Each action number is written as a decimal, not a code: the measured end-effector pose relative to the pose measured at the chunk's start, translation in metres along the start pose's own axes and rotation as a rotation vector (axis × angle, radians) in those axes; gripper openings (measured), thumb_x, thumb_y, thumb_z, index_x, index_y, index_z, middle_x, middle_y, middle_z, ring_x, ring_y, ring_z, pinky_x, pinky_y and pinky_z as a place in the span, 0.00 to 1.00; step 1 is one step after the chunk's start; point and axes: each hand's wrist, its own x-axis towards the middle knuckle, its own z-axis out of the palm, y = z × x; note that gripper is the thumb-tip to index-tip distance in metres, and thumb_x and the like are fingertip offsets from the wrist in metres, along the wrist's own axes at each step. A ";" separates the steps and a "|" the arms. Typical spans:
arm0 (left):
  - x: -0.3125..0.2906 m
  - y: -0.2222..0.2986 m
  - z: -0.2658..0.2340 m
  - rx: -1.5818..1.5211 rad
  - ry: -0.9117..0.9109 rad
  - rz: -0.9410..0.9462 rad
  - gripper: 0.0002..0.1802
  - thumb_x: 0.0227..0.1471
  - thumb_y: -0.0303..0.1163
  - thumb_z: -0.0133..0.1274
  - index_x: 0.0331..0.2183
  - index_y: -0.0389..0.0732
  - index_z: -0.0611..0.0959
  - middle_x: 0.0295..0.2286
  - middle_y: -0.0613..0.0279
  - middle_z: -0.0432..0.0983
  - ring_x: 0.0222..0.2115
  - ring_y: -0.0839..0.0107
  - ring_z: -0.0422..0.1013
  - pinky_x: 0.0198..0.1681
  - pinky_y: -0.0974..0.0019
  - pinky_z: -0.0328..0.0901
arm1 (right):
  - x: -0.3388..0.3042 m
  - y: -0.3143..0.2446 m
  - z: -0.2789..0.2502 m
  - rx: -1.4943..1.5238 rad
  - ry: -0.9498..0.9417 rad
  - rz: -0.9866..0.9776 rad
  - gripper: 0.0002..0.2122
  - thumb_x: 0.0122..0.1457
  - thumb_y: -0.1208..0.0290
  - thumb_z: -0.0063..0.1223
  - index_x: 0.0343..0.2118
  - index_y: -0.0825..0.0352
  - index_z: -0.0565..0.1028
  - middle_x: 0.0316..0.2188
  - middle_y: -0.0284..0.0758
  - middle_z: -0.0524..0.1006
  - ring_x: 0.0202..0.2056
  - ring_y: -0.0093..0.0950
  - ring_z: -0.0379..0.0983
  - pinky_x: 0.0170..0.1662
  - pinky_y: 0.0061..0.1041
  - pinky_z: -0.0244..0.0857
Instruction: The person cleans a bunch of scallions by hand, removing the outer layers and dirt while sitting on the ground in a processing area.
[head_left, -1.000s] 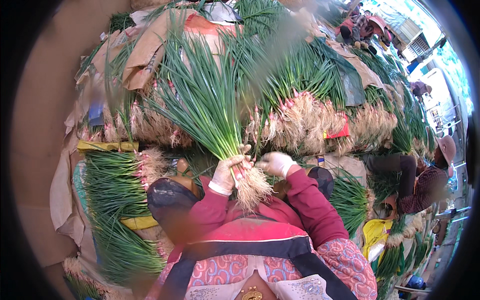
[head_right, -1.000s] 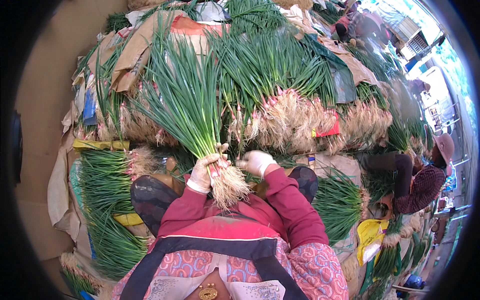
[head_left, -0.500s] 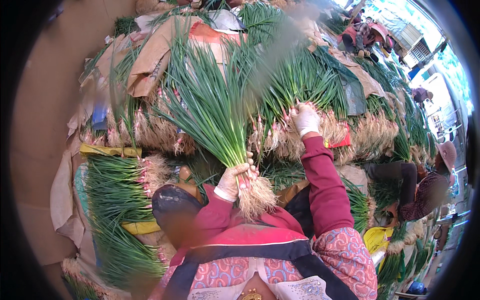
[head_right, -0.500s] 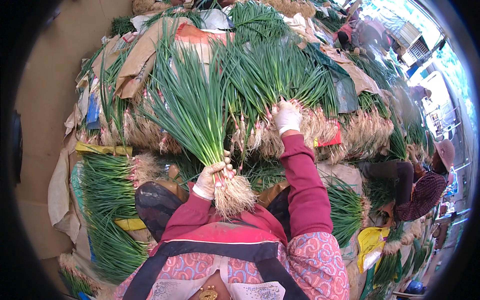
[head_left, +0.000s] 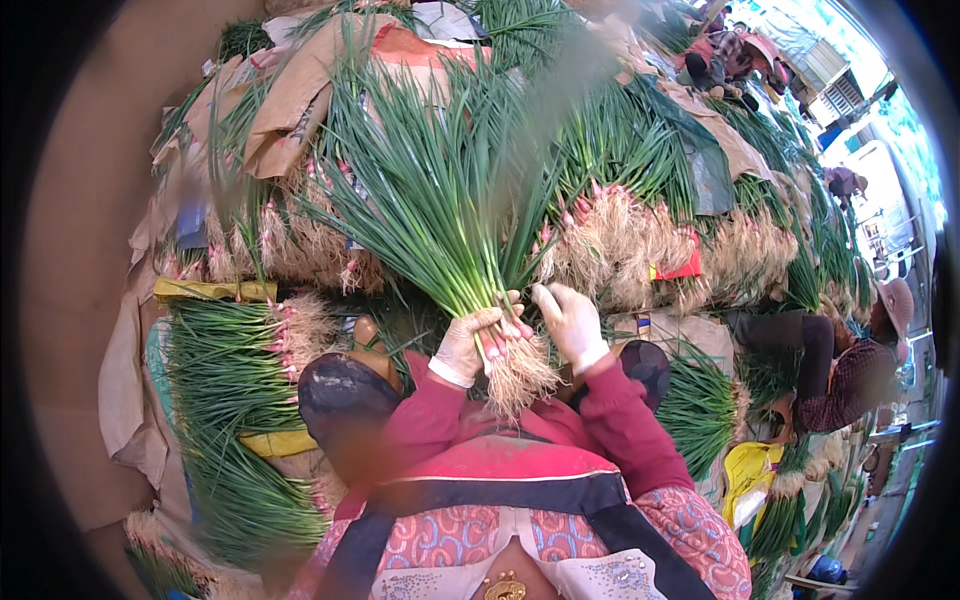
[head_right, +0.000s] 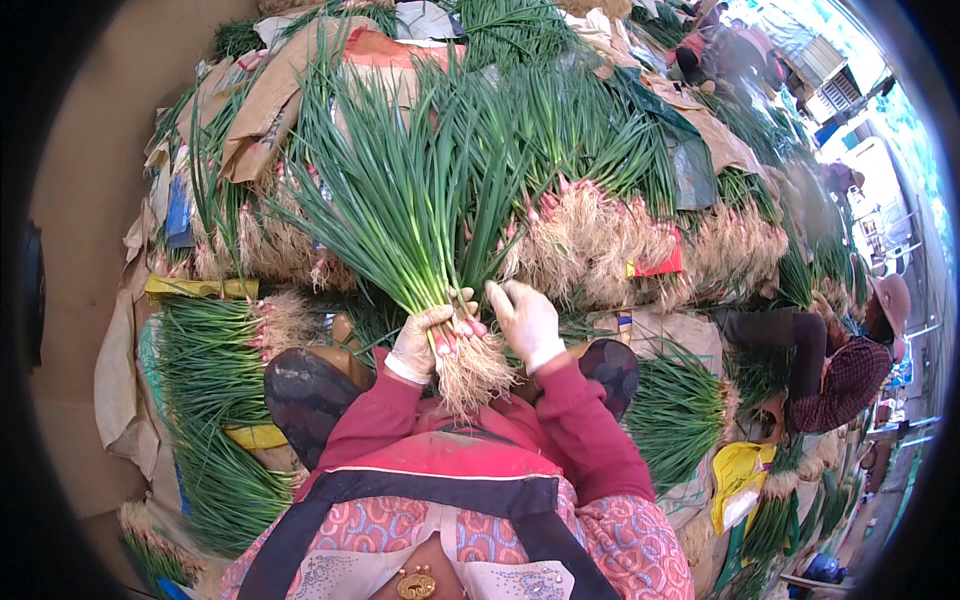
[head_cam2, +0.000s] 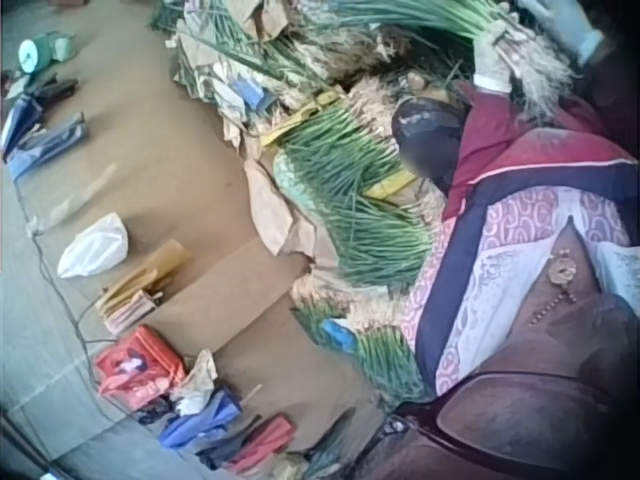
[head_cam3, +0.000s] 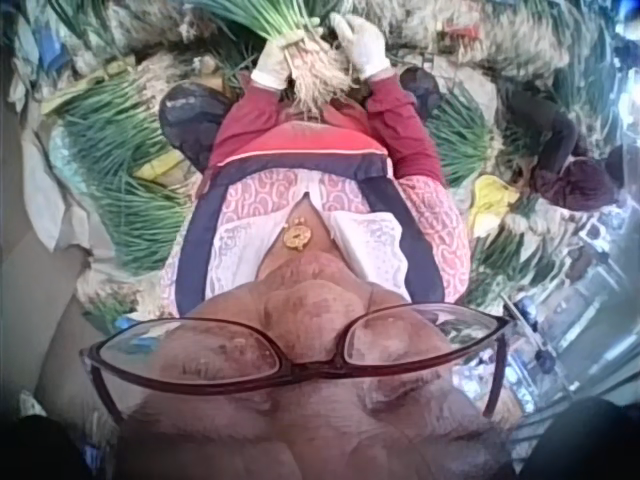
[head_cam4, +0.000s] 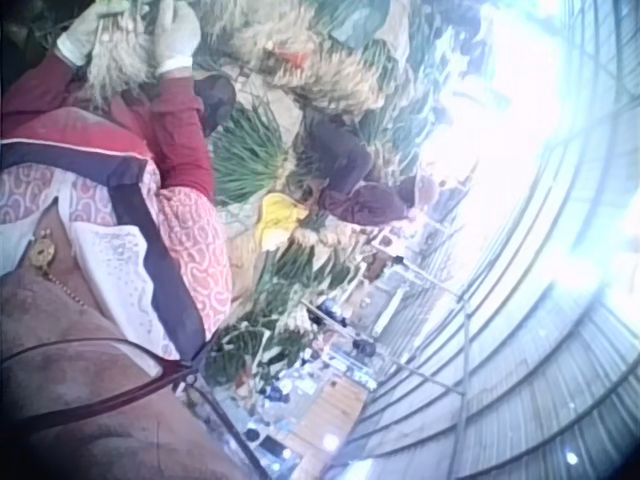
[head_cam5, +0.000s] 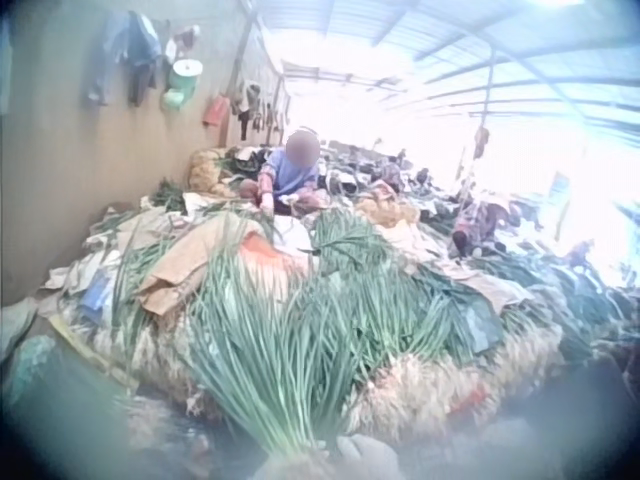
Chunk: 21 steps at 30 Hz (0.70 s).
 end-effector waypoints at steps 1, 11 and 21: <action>0.001 -0.001 -0.002 -0.012 0.014 -0.009 0.24 0.46 0.30 0.48 0.46 0.30 0.70 0.36 0.46 0.73 0.32 0.54 0.73 0.39 0.56 0.68 | 0.007 -0.010 -0.005 0.044 -0.010 -0.093 0.12 0.57 0.62 0.45 0.33 0.67 0.73 0.20 0.35 0.74 0.24 0.36 0.71 0.28 0.30 0.64; -0.016 0.007 -0.015 0.024 0.017 0.007 0.22 0.46 0.29 0.48 0.44 0.29 0.71 0.31 0.48 0.74 0.28 0.53 0.74 0.36 0.54 0.69 | 0.032 -0.032 0.050 1.573 -0.408 0.478 0.08 0.57 0.63 0.48 0.32 0.63 0.73 0.24 0.26 0.72 0.22 0.16 0.66 0.25 0.18 0.62; -0.042 0.023 -0.032 0.190 0.041 -0.007 0.17 0.43 0.25 0.50 0.38 0.28 0.72 0.26 0.51 0.74 0.22 0.60 0.74 0.31 0.58 0.71 | 0.014 -0.044 0.090 1.209 -0.308 0.336 0.10 0.61 0.70 0.39 0.23 0.66 0.65 0.14 0.28 0.65 0.13 0.17 0.58 0.16 0.17 0.55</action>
